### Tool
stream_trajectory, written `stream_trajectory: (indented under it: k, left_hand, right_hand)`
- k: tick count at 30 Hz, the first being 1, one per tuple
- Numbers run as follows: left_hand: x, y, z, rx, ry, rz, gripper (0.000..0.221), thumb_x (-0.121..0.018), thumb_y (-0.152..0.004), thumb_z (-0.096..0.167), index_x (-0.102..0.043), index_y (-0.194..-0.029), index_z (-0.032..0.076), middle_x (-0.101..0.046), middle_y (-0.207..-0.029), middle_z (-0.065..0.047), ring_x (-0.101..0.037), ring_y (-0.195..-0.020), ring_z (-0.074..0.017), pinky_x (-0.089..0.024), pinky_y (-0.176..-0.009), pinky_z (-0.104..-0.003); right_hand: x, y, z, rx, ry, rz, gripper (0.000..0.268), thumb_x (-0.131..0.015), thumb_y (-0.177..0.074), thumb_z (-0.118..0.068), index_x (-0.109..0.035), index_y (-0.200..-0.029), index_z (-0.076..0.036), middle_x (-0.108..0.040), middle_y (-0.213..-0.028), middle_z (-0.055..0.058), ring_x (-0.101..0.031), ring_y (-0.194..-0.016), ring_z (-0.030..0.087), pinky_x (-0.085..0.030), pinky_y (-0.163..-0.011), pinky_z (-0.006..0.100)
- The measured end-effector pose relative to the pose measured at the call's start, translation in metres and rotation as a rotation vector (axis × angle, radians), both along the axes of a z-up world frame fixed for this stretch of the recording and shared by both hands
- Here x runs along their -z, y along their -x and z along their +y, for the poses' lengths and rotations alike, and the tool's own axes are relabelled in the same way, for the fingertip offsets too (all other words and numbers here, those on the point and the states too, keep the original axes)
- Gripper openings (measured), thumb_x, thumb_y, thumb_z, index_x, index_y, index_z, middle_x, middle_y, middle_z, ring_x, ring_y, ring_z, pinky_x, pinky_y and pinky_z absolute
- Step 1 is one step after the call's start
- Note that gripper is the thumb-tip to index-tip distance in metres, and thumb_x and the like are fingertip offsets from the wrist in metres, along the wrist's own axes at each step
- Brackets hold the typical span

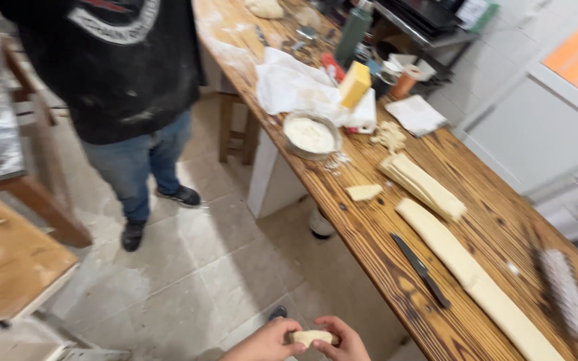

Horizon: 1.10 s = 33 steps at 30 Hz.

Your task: A person is seen cutting and shaping dough on a wooden workbench in a bakery. They use a knife to cut strips and then form them into decorative gear-like shapes.

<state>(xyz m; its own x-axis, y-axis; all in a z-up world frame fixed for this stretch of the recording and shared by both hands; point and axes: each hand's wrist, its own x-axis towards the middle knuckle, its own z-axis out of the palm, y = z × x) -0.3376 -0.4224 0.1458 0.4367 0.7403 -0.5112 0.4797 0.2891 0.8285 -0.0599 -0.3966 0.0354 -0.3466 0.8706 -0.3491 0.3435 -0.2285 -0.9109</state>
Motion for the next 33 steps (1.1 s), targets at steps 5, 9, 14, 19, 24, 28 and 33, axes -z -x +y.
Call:
stream_trajectory:
  k: [5, 9, 14, 19, 24, 28, 33]
  left_hand:
    - [0.061, -0.028, 0.001, 0.034, -0.045, -0.327, 0.031, -0.078, -0.088, 0.027, -0.065, -0.113, 0.016, -0.069, -0.099, 0.003, -0.062, -0.089, -0.0055, -0.048, -0.081, -0.020]
    - [0.142, -0.044, 0.008, -0.012, 0.039, -0.265, 0.047, -0.082, -0.079, 0.047, -0.070, -0.116, 0.020, -0.074, -0.096, 0.002, -0.066, -0.084, -0.0066, -0.054, -0.078, -0.020]
    - [0.159, -0.040, -0.003, -0.160, 0.312, -0.222, 0.039, -0.085, -0.081, 0.027, -0.076, -0.115, 0.011, -0.073, -0.086, -0.006, -0.061, -0.071, -0.0141, -0.048, -0.069, -0.024]
    - [0.191, -0.024, -0.002, -0.206, 0.485, -0.376, 0.039, -0.080, -0.088, 0.021, -0.070, -0.121, 0.002, -0.071, -0.088, -0.013, -0.060, -0.068, -0.0195, -0.044, -0.065, -0.028]
    - [0.132, -0.002, -0.001, -0.059, -0.068, -0.136, 0.044, -0.078, -0.083, 0.041, -0.067, -0.122, 0.023, -0.079, -0.111, 0.004, -0.073, -0.101, -0.0095, -0.052, -0.090, -0.023]
    - [0.136, 0.012, -0.008, -0.272, -0.203, -0.237, 0.055, -0.082, -0.086, 0.037, -0.057, -0.131, 0.021, -0.073, -0.121, 0.003, -0.068, -0.106, -0.0071, -0.050, -0.099, -0.022]
    - [0.038, 0.031, -0.015, -0.270, -0.228, -0.118, 0.024, -0.068, -0.093, 0.033, -0.060, -0.112, 0.020, -0.072, -0.105, 0.001, -0.066, -0.095, -0.0116, -0.049, -0.088, -0.026]
  right_hand:
    - [-0.058, 0.023, -0.041, 0.238, -0.025, 0.130, 0.039, -0.083, -0.084, -0.018, -0.072, -0.121, -0.011, -0.070, -0.090, 0.002, -0.067, -0.083, 0.010, -0.054, -0.073, 0.023]
    - [-0.064, 0.029, -0.056, 0.218, -0.049, 0.228, 0.045, -0.087, -0.083, -0.024, -0.066, -0.121, -0.012, -0.066, -0.104, -0.004, -0.060, -0.088, 0.003, -0.049, -0.078, 0.018]
    - [-0.100, 0.035, -0.065, 0.133, -0.102, 0.057, 0.046, -0.083, -0.082, -0.035, -0.068, -0.121, -0.017, -0.061, -0.105, -0.002, -0.058, -0.087, 0.008, -0.048, -0.075, 0.022]
    - [-0.098, 0.045, -0.060, -0.019, -0.228, -0.145, 0.039, -0.072, -0.092, -0.042, -0.068, -0.124, -0.019, -0.069, -0.116, -0.001, -0.062, -0.098, 0.014, -0.048, -0.075, 0.026]
    - [-0.093, 0.063, -0.045, -0.012, -0.230, -0.177, 0.034, -0.071, -0.094, -0.041, -0.072, -0.118, -0.017, -0.074, -0.110, 0.000, -0.068, -0.096, 0.013, -0.050, -0.083, 0.027]
    - [-0.076, 0.077, -0.027, -0.150, -0.331, -0.077, 0.033, -0.075, -0.092, -0.040, -0.073, -0.114, -0.015, -0.074, -0.105, 0.000, -0.068, -0.093, 0.012, -0.051, -0.082, 0.026]
    - [-0.083, 0.088, -0.003, -0.176, -0.235, -0.170, 0.030, -0.081, -0.086, -0.036, -0.079, -0.109, -0.017, -0.081, -0.103, -0.006, -0.070, -0.085, 0.007, -0.052, -0.075, 0.024]
